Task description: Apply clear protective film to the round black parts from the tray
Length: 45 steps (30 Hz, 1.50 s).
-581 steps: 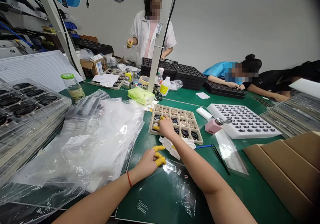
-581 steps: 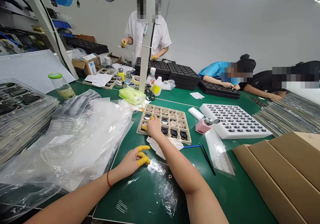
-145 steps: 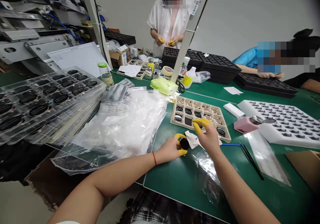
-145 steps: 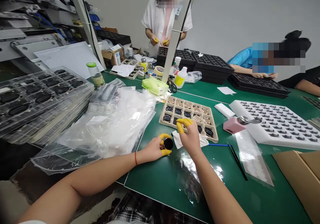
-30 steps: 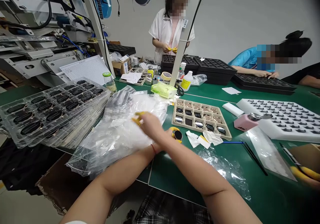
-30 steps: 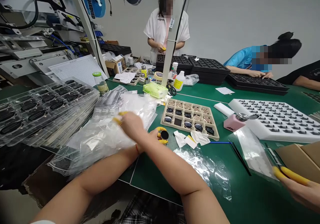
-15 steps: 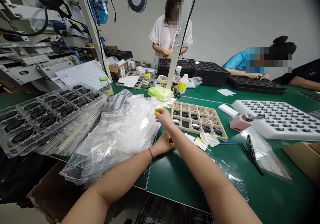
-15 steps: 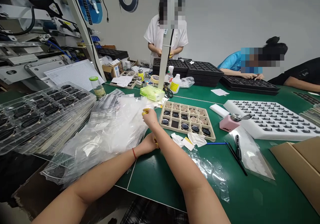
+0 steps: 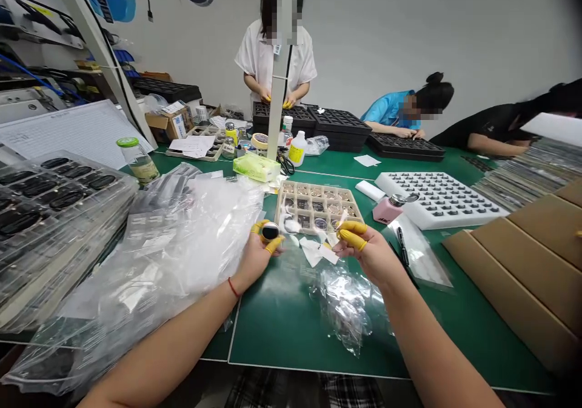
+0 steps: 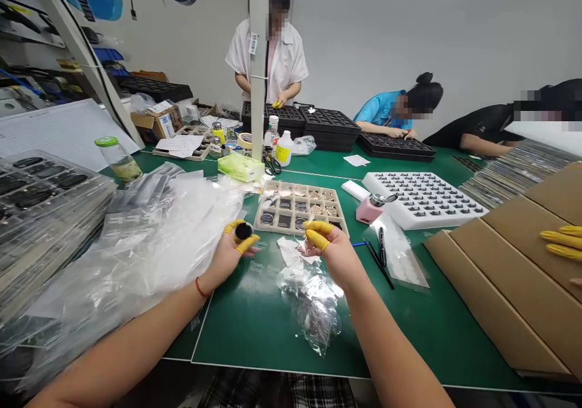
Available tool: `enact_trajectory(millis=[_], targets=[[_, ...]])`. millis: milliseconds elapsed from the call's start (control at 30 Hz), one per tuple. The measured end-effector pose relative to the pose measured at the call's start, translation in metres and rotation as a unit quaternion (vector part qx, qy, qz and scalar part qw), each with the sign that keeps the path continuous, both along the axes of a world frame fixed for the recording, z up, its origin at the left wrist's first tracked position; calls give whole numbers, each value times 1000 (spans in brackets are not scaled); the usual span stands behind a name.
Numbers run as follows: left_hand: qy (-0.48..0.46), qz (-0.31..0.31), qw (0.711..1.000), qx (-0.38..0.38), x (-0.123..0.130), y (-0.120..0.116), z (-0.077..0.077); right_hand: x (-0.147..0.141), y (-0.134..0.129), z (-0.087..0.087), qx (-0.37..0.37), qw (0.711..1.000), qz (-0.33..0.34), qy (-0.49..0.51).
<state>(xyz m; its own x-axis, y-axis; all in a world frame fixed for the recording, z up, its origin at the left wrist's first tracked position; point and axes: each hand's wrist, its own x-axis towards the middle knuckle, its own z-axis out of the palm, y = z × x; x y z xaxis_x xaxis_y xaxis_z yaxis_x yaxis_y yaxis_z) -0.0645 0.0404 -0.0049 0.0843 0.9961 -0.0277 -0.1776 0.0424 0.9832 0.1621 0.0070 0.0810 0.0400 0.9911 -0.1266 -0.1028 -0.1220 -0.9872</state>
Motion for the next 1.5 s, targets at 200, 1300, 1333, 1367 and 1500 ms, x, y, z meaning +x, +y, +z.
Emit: enact_trajectory(millis=[200,1300,1333,1367,1500], targets=[[-76,48,993,73,-5,-3,14,19,-7,-31,-54,997,58,-4],[-28,58,983,171,-2,-22,9,14,-17,-62,-54,981,158,-103],[-26,52,982,177,-2,-22,10,15,-17,-63,-41,980,154,-118],[-24,46,981,186,-2,-23,12,15,-17,-63,-16,980,144,-139],[-27,105,968,227,-10,-17,22,23,-17,-53,227,938,22,-261]])
